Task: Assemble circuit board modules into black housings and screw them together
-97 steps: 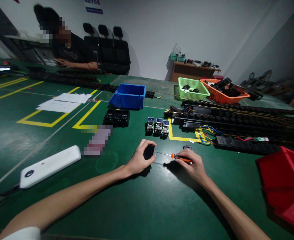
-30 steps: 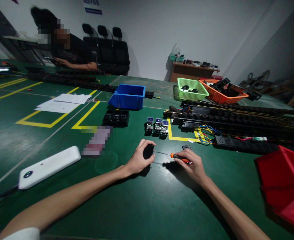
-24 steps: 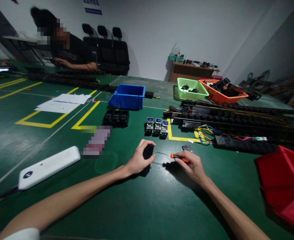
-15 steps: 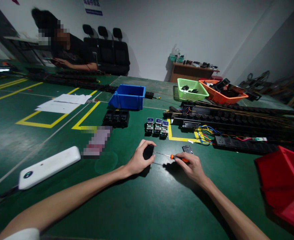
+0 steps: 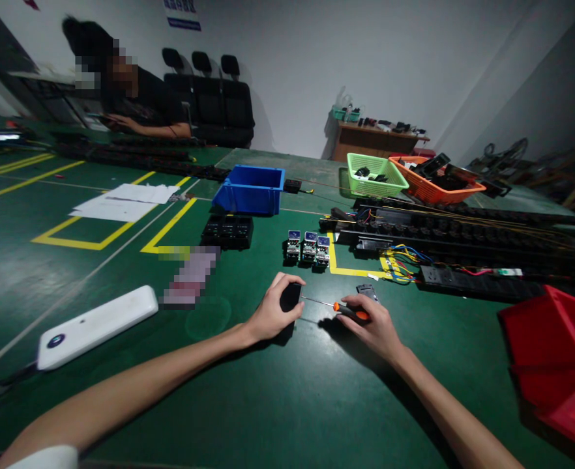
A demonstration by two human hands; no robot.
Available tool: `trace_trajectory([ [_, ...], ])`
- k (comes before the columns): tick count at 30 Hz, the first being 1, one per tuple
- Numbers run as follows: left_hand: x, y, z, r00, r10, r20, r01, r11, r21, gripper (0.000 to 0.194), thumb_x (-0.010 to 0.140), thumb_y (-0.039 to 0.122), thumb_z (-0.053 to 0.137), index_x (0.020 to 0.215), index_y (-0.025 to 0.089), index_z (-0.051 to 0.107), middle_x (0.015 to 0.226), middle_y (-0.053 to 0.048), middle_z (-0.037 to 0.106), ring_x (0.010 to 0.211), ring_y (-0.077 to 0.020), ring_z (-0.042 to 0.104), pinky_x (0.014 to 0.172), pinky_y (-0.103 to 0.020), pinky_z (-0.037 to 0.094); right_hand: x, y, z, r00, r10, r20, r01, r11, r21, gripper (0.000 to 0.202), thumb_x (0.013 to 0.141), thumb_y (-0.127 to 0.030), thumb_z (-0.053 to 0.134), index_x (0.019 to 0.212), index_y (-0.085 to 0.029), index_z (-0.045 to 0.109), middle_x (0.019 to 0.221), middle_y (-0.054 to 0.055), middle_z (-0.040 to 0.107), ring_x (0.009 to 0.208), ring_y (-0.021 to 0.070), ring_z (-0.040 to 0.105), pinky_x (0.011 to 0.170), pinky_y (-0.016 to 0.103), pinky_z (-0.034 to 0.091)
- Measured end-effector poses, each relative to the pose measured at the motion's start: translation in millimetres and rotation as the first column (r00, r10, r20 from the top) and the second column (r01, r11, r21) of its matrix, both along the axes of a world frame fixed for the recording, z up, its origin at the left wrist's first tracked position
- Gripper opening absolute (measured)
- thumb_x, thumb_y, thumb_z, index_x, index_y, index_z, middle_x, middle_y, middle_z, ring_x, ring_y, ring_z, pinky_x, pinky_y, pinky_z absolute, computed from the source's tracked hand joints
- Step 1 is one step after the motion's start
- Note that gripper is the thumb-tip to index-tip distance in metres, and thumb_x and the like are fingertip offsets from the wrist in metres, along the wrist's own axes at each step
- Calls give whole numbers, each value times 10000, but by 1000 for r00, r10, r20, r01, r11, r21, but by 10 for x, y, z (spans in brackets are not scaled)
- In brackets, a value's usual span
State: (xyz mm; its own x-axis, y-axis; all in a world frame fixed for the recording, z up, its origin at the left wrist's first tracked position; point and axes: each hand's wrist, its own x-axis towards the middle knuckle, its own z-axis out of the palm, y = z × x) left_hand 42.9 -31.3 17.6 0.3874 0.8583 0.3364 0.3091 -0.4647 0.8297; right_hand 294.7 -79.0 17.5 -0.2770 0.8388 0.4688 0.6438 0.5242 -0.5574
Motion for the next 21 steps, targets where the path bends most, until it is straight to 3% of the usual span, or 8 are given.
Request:
trace_trajectory([
  [4,-2,-1,10,1000,-4,-2,4,1000,-3,330,778,171,592,1098,224,530,1056,-41,522,1018,-193,534,933,-340,420,-3,14,-27,998,22,58,-32,981,194,104,860,-190,636,964,-190,637,859,71,659,747,163,626,648,275,508],
  [7,-2,-3,17,1000,-5,-3,5,1000,0,327,777,172,592,1095,224,532,1047,-40,521,1011,-192,535,926,-337,423,6,29,-49,994,6,107,-33,967,253,99,861,-184,640,958,-190,659,836,70,672,711,156,619,618,267,499],
  [21,9,-11,21,1000,3,6,-3,1000,-13,326,777,176,595,1094,226,541,1066,-48,529,1032,-205,542,946,-357,428,23,13,-36,986,18,164,-35,994,103,146,913,-253,569,1007,-194,664,835,80,696,710,172,642,635,282,496],
])
